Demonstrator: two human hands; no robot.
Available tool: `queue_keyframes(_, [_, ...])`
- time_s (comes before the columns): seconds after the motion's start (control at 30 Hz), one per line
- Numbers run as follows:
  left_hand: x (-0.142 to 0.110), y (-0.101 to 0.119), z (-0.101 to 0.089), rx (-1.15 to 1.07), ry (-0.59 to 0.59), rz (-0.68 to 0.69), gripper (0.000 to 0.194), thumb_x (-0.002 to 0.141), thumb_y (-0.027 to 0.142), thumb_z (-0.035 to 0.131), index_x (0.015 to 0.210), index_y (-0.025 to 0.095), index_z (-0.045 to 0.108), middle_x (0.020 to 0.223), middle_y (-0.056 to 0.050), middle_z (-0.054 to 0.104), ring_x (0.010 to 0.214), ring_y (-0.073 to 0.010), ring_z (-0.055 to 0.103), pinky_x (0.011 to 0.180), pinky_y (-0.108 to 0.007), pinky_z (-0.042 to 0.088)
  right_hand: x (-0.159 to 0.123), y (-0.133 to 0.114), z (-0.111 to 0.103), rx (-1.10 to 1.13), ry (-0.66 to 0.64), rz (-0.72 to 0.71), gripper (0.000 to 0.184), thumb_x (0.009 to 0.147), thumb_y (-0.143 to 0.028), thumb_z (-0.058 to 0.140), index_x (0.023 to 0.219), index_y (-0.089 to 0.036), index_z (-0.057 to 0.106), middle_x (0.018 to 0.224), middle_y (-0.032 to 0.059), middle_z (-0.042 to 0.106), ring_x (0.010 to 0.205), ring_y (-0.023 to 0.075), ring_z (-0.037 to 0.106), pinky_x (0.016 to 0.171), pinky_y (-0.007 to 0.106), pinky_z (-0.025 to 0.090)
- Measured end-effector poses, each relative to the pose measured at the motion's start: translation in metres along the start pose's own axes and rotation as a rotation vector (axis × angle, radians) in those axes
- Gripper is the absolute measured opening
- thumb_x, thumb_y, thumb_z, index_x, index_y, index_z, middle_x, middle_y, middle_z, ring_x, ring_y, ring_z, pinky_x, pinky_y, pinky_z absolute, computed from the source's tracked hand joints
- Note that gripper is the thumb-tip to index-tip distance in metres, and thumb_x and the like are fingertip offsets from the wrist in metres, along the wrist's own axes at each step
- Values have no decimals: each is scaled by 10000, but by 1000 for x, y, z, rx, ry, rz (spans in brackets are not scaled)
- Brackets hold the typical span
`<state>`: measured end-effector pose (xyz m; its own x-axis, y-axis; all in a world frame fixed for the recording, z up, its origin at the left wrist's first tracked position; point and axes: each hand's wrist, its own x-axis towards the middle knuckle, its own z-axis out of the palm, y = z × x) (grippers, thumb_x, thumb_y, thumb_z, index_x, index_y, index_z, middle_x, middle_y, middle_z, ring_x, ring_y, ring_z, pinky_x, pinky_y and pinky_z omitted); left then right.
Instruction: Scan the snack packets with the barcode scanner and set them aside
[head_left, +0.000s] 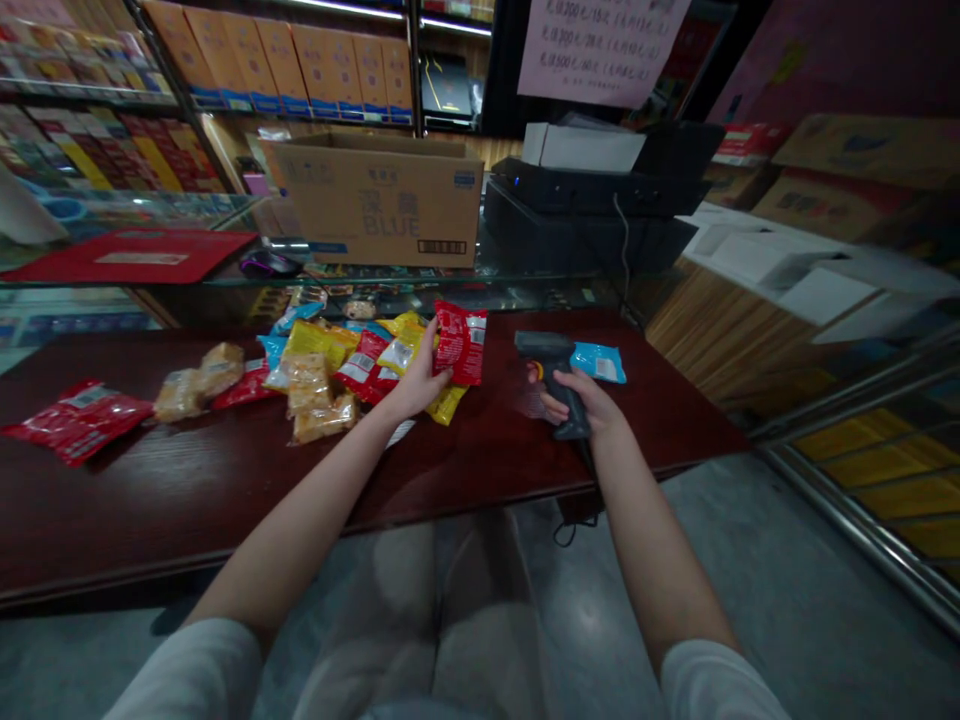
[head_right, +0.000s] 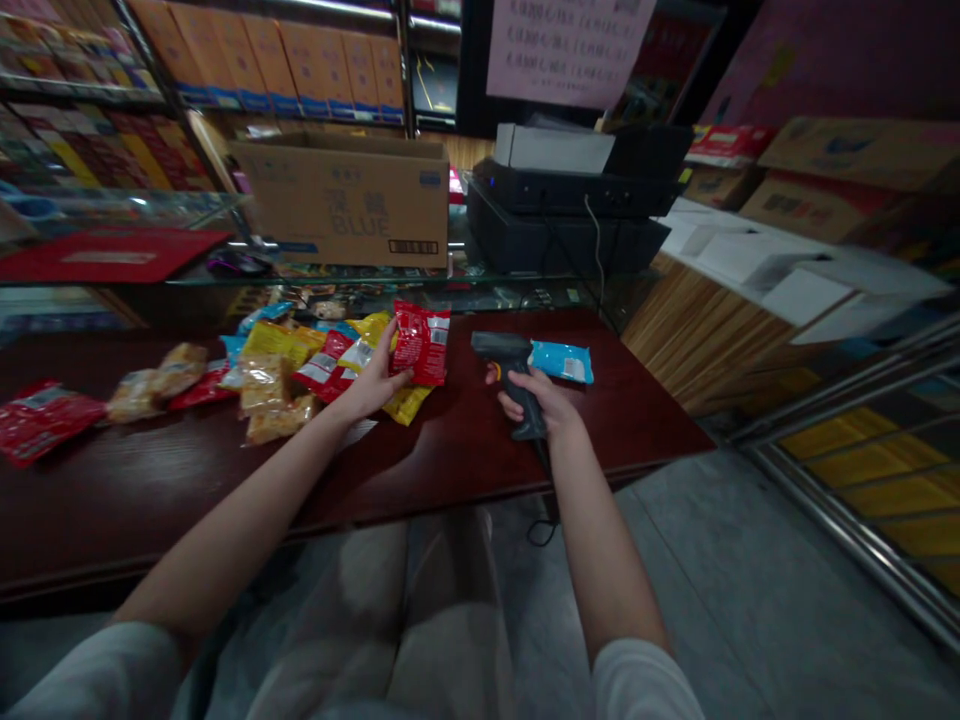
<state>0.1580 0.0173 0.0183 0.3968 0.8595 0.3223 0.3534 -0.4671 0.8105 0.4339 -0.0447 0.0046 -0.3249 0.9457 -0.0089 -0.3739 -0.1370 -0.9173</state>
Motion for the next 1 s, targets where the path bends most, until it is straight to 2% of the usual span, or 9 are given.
queue_keyframes(0.13, [-5,-8,2,18,-79,33,958,812,78,502,1645,209,47,1592,-137,436,1418,-227,494,1215,-403,351,-1,14,12,-7,7,-22,348,786,-344,736,1059,-182,592,975,59,715,411,32,401,352,194,314])
queue_keyframes(0.23, [-5,-13,4,-11,-111,42,947,824,72,482,1646,224,39,1588,-126,447,1391,-214,524,1188,-385,393,2,19,12,10,7,-10,326,783,-328,753,1032,-181,601,971,38,698,416,22,398,352,184,309])
queue_keyframes(0.3, [-4,-20,5,-36,-109,65,953,824,82,491,1646,219,30,1610,-131,414,1404,-228,509,1208,-416,366,5,20,11,20,2,3,324,775,-331,772,1013,-183,608,935,12,674,425,19,390,352,178,304])
queue_keyframes(0.47, [-2,-39,10,-106,-77,157,973,825,138,532,1645,219,15,1701,-118,214,1537,-295,296,1263,-525,230,7,22,9,14,-5,40,317,777,-372,797,937,-180,601,870,-18,599,444,11,388,365,169,312])
queue_keyframes(0.6, [-4,-41,10,-85,-75,166,964,832,149,525,1644,213,9,1711,-117,174,1567,-299,211,1275,-531,171,7,22,10,32,-3,43,310,772,-360,801,929,-177,605,845,-26,590,441,12,373,366,180,314])
queue_keyframes(0.7, [-5,-40,9,-49,-79,166,963,831,151,527,1642,185,9,1702,-144,192,1559,-300,239,1278,-514,171,8,22,9,53,19,15,297,771,-336,787,954,-177,616,876,-11,638,435,19,381,358,189,313])
queue_keyframes(0.8, [-6,-42,9,-19,-63,164,958,839,163,526,1640,170,0,1681,-163,246,1536,-290,300,1278,-507,171,8,21,9,58,39,-15,298,779,-312,764,1000,-176,616,991,38,703,434,25,411,357,192,320])
queue_keyframes(0.93, [-6,-49,12,-19,-86,139,939,865,185,500,1634,148,-38,1606,-196,382,1457,-273,441,1232,-519,294,8,20,10,73,40,-21,331,770,-312,766,1029,-180,608,1046,76,739,424,35,430,361,201,342])
queue_keyframes(1.0, [-6,-50,14,16,-58,155,926,867,195,497,1632,133,-21,1566,-210,434,1422,-272,485,1200,-520,352,8,20,11,75,47,-24,340,762,-320,774,1027,-181,613,1038,76,745,419,37,432,361,205,347])
